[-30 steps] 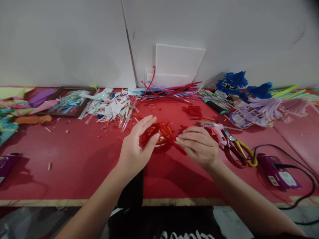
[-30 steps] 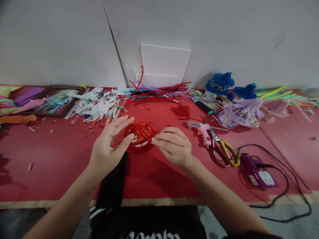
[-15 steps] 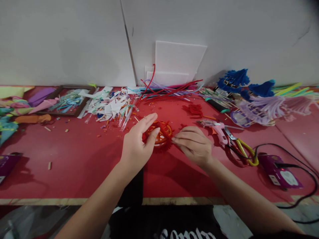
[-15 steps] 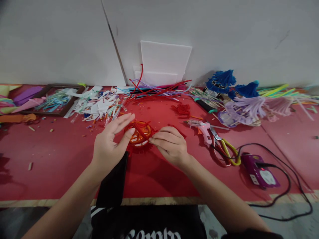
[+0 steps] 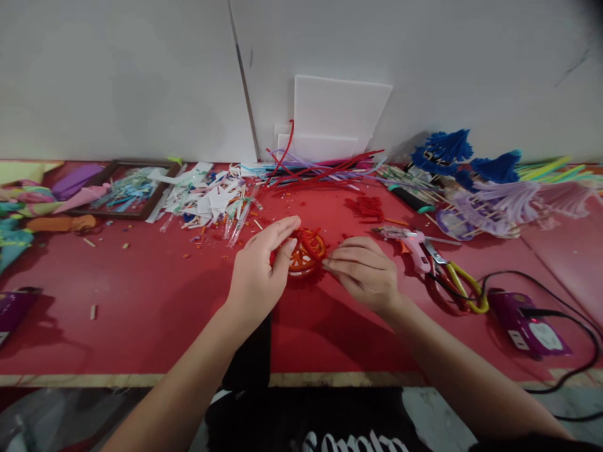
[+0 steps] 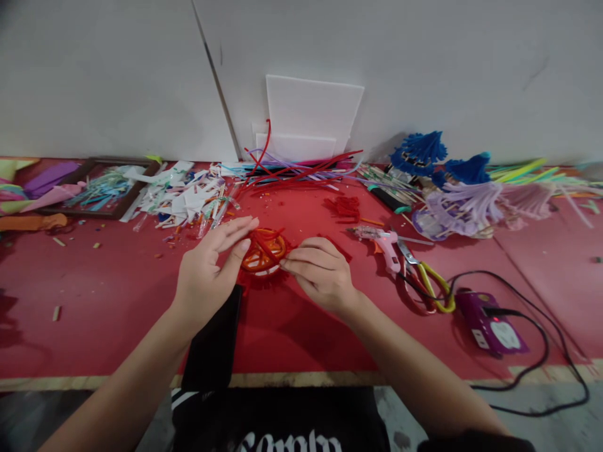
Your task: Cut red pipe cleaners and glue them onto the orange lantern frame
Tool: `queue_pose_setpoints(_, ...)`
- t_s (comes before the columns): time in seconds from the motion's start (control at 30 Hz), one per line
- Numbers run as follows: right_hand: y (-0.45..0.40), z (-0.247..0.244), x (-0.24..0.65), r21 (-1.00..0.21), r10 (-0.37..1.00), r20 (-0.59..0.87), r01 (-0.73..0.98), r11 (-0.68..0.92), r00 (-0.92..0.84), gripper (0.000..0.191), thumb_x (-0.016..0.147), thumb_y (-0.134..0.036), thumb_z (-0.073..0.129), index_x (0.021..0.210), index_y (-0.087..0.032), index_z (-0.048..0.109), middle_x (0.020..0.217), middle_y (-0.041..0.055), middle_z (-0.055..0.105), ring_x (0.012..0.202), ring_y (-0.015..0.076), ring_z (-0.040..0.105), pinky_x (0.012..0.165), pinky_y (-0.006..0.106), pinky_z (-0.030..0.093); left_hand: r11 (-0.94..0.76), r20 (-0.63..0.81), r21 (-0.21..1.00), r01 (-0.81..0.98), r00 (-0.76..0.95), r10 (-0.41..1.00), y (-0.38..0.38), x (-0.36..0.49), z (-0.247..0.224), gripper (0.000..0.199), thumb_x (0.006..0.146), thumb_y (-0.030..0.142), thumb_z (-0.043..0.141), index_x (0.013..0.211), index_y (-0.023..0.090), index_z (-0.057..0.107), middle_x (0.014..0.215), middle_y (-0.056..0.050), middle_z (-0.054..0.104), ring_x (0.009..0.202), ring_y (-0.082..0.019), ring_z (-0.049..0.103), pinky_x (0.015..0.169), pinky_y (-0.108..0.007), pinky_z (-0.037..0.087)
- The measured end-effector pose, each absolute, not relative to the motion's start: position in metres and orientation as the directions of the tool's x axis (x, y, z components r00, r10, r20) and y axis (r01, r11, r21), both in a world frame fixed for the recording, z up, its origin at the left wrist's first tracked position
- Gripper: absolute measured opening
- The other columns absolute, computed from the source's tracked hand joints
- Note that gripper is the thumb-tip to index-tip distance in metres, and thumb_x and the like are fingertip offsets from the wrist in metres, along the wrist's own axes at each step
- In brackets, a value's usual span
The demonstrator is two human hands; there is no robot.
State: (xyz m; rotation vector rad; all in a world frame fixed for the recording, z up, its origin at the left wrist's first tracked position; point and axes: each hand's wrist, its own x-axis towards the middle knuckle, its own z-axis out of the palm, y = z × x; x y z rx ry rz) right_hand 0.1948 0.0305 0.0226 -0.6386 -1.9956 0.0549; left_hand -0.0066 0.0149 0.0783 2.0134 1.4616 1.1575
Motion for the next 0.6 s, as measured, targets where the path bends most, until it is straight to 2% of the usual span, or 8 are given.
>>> queue_pose_setpoints(0.2,0.029,0.025,0.195,-0.277,0.455,0.797,0.429,0.86,-0.397,0.028,0.077,-0.004,0.064,0.095,-0.026,0.066,0.084,0.0027,0.071,0.079,0.0183,0.062,0.074,0.039,0.055,-0.405,0.409,0.711,0.575,0.13,0.903,0.016,-0.01,0.078,0.028,0.093,0.019,0.043,0.117,0.016,0.058,0.119,-0.007,0.067,0.113,-0.015,0.061,0.099,-0.028,0.046)
queue_pose_setpoints(0.3,0.027,0.028,0.194,-0.282,0.47,0.782,0.439,0.853,-0.41,0.027,0.077,-0.006,0.064,0.096,-0.025,0.065,0.087,0.0034,0.068,0.081,0.0184,0.061,0.077,0.04,0.053,-0.411,0.428,0.69,0.596,0.123,0.895,0.014,-0.01,0.079,0.029,0.09,0.021,0.051,0.117,0.016,0.057,0.12,-0.007,0.067,0.114,-0.016,0.06,0.099,-0.026,0.046)
queue_pose_setpoints(0.47,0.023,0.043,0.193,-0.404,0.577,0.75,0.466,0.787,-0.325,0.029,0.076,-0.027,0.067,0.103,-0.022,0.064,0.103,0.0106,0.056,0.094,0.0242,0.055,0.077,0.043,0.049,-0.429,0.463,0.625,0.652,0.133,0.876,0.011,-0.007,0.078,0.033,0.085,0.021,0.058,0.117,0.015,0.057,0.12,-0.008,0.066,0.116,-0.018,0.059,0.099,-0.026,0.047)
queue_pose_setpoints(0.6,0.03,0.06,0.187,-0.482,0.643,0.74,0.511,0.712,-0.199,0.014,0.079,-0.022,0.063,0.092,-0.024,0.066,0.094,0.0068,0.053,0.09,0.0222,0.055,0.079,0.042,0.047,-0.442,0.5,0.581,0.684,0.128,0.856,0.011,-0.005,0.075,0.033,0.085,0.019,0.058,0.117,0.017,0.056,0.119,-0.007,0.067,0.116,-0.018,0.059,0.099,-0.027,0.047)
